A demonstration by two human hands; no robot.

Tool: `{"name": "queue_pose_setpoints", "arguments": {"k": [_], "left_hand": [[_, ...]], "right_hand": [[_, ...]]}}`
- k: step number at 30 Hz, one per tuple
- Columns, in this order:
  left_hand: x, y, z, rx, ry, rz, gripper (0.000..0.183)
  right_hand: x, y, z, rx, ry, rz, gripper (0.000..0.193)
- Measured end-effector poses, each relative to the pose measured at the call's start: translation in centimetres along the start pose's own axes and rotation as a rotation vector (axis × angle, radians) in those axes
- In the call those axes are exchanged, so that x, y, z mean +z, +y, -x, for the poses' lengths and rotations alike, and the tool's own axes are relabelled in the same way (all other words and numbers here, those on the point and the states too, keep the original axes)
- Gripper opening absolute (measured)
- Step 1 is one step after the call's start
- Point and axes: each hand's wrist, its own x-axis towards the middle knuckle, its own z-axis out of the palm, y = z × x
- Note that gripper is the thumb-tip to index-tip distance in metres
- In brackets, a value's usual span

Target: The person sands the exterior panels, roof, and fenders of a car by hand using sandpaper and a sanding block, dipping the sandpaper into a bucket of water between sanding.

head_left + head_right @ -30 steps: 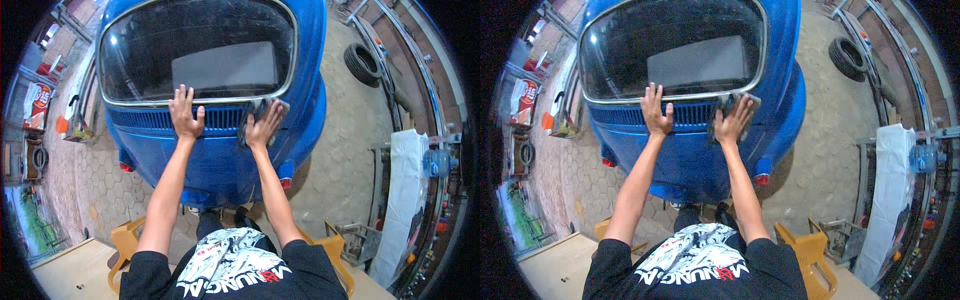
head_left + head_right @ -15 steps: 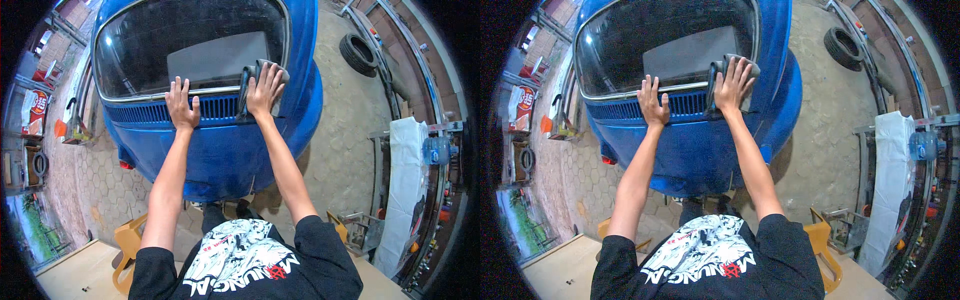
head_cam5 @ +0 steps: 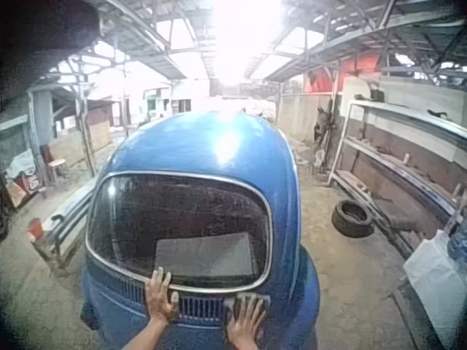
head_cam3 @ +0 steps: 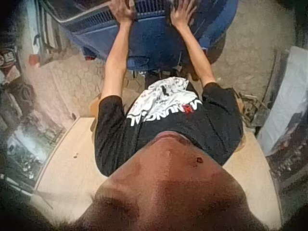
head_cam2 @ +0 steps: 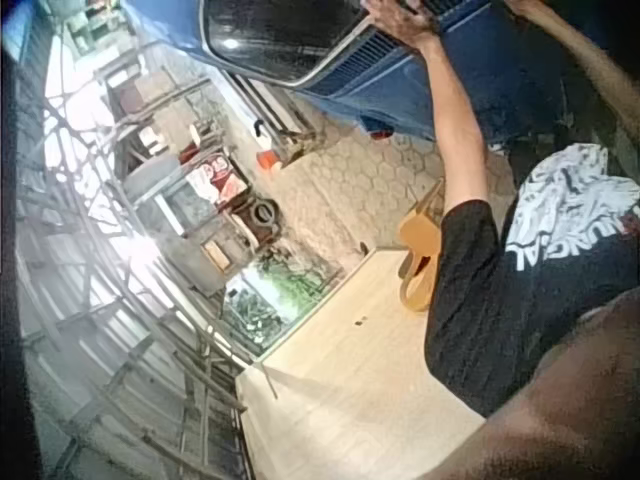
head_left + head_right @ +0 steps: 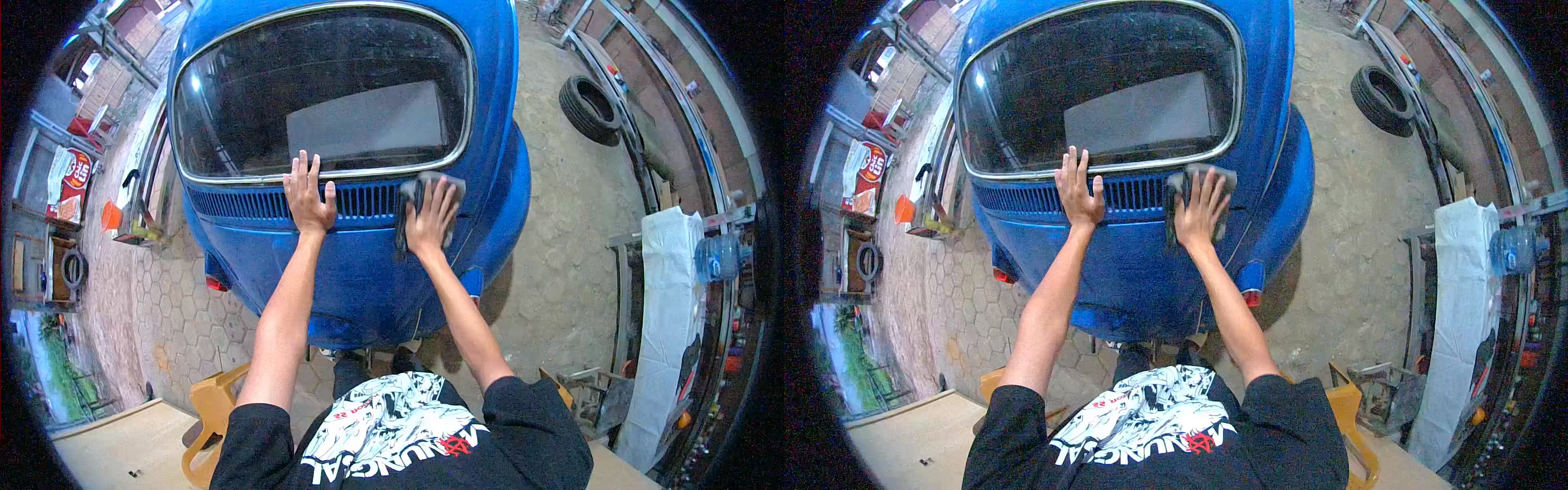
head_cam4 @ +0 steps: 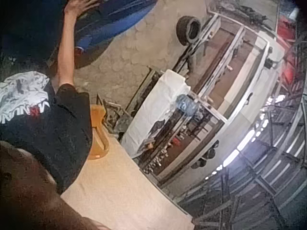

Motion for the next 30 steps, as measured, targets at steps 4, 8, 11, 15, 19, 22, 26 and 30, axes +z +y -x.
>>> {"name": "queue_pose_setpoints", "arguments": {"k": [4, 8, 11, 15, 19, 22, 26, 30], "left_hand": [[-0.2, 0.5, -0.5, 0.004, 0.006, 0.006, 0.06], [-0.2, 0.5, -0.5, -0.011, 0.01, 0.007, 0.06], [-0.8, 0.7, -0.6, 0.017, 0.033, 0.032, 0.058], [0.4, 0.2, 0.0, 0.02, 0.022, 0.057, 0.061], [0.1, 0.4, -0.5, 0.026, 0.009, -0.041, 0.055], [-0.6, 0.6, -1.3, 0.027, 0.055, -0.018, 0.053], [-3.4, -0.9, -1.9, 0.036, -0.072, 0.33, 0.043], [-5.5, -5.3, -0.8, 0.113, -0.003, 0.231, 0.043]], "right_hand": [[-0.9, -2.1, -7.2, 0.045, 0.216, -0.005, 0.07], [-0.9, -2.4, -5.0, 0.082, 0.191, -0.072, 0.071], [-0.1, -2.4, 1.2, 0.099, 0.053, -0.036, 0.073], [2.2, -1.3, 6.3, 0.095, -0.031, -0.004, 0.077], [1.6, -5.2, -0.8, 0.098, 0.107, 0.153, 0.076], [0.7, -8.8, -7.8, 0.165, 0.278, 0.089, 0.071], [0.9, -7.8, -6.8, 0.133, 0.292, 0.107, 0.067], [2.8, -6.2, 2.2, 0.066, 0.206, 0.101, 0.065]]}}
